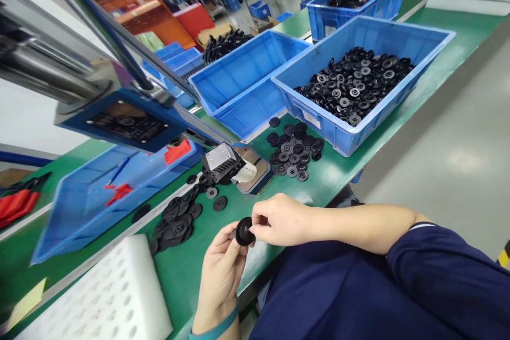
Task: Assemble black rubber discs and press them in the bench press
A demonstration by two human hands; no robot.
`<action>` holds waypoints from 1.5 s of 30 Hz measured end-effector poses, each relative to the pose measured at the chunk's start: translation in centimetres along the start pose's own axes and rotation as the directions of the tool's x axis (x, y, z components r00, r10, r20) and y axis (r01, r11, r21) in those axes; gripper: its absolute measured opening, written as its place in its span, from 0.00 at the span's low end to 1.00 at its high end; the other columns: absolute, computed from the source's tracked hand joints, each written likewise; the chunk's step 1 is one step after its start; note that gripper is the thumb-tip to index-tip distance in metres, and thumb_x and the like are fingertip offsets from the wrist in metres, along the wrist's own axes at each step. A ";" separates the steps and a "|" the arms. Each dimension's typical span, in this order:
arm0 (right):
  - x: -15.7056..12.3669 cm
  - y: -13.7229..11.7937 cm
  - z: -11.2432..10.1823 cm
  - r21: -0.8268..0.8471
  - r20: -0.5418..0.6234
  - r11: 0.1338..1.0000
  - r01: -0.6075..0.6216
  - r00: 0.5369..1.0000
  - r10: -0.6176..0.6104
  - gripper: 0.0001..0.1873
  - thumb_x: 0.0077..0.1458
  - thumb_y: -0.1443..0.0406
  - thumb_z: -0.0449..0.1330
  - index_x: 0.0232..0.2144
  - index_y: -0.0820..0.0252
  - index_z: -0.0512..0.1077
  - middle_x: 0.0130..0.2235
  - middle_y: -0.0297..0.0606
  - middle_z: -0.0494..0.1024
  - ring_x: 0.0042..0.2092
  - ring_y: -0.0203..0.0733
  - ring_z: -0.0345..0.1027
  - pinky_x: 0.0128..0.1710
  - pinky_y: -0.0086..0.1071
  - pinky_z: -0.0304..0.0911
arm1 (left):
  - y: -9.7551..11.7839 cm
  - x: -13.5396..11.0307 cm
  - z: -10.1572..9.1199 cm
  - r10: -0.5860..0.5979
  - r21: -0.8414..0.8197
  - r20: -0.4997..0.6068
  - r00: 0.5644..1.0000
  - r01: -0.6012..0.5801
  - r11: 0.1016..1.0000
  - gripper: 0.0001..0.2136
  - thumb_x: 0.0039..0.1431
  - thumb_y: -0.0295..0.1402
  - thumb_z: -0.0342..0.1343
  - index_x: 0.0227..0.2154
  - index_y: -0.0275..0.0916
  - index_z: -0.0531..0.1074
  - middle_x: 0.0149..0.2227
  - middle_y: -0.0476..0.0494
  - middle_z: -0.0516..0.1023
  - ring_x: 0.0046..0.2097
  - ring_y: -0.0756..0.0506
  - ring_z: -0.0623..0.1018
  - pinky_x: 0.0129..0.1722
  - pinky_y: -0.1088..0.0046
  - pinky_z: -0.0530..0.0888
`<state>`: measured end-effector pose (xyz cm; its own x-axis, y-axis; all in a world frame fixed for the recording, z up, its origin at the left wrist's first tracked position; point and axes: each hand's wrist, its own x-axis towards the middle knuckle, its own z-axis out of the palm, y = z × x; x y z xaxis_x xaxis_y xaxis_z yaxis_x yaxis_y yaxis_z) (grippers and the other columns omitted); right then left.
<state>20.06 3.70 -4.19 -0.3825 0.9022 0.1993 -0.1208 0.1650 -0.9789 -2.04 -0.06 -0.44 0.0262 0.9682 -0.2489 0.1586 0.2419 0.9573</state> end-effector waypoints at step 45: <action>0.3 1.0 1.4 -0.053 0.060 0.967 -0.251 0.965 0.254 0.02 0.50 0.70 0.61 0.27 0.66 0.72 0.27 0.32 0.74 0.29 0.32 0.63 0.31 0.27 0.54 | -1.4 -0.3 -1.3 -0.187 -0.045 0.125 0.974 0.194 0.980 0.13 0.64 0.44 0.64 0.42 0.42 0.82 0.24 0.44 0.71 0.28 0.53 0.71 0.32 0.80 0.72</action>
<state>18.52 3.55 -5.08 -0.4552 0.8888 -0.0531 0.0280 -0.0453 -0.9986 -3.51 -0.59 -1.49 0.1194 0.8900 -0.4400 0.1156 0.4277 0.8965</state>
